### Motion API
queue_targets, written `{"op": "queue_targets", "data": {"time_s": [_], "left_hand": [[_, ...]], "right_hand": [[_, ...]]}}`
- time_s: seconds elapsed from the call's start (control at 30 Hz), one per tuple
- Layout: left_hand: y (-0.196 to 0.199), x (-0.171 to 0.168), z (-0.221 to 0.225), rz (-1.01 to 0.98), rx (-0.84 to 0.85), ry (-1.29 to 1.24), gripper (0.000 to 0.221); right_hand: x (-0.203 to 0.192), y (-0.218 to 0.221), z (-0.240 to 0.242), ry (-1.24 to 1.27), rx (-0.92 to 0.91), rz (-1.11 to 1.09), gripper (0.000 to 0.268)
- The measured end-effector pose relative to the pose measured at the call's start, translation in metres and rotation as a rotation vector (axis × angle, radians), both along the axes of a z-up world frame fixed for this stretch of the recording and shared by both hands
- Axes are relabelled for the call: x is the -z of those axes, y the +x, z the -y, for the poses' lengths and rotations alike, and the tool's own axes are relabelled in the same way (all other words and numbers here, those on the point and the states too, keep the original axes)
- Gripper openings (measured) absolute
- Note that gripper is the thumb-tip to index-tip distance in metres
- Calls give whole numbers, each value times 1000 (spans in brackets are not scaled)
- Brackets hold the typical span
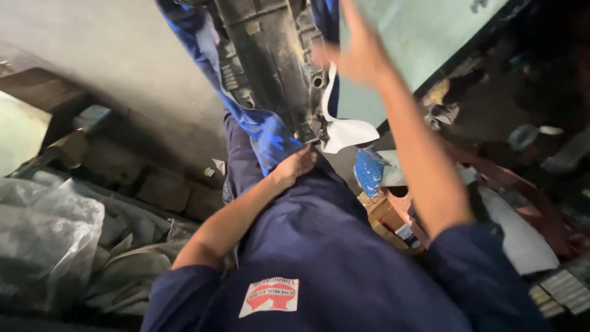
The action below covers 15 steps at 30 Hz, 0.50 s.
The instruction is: Replacing and stapling a new camouflage cover onto a motorcycle seat base.
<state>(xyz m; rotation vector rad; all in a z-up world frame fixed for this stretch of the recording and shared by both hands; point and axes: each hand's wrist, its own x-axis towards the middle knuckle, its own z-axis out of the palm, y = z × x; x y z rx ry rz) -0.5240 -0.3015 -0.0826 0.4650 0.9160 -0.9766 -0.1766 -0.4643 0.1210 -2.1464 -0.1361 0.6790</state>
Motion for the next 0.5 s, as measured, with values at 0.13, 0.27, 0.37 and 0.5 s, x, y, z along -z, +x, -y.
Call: {"op": "queue_targets", "data": {"time_s": [0.13, 0.27, 0.37, 0.5], "left_hand": [[75, -121, -34, 435, 648, 242, 45], [136, -205, -54, 1197, 976, 748, 50], [151, -194, -52, 1794, 904, 1185, 80], [160, -185, -31, 1647, 1078, 1045, 85]], "right_hand": [[-50, -126, -12, -315, -29, -129, 80], [-42, -186, 12, -498, 96, -120, 34], [-53, -186, 7, -354, 276, -28, 20], [-49, -180, -22, -298, 287, -38, 20]]}}
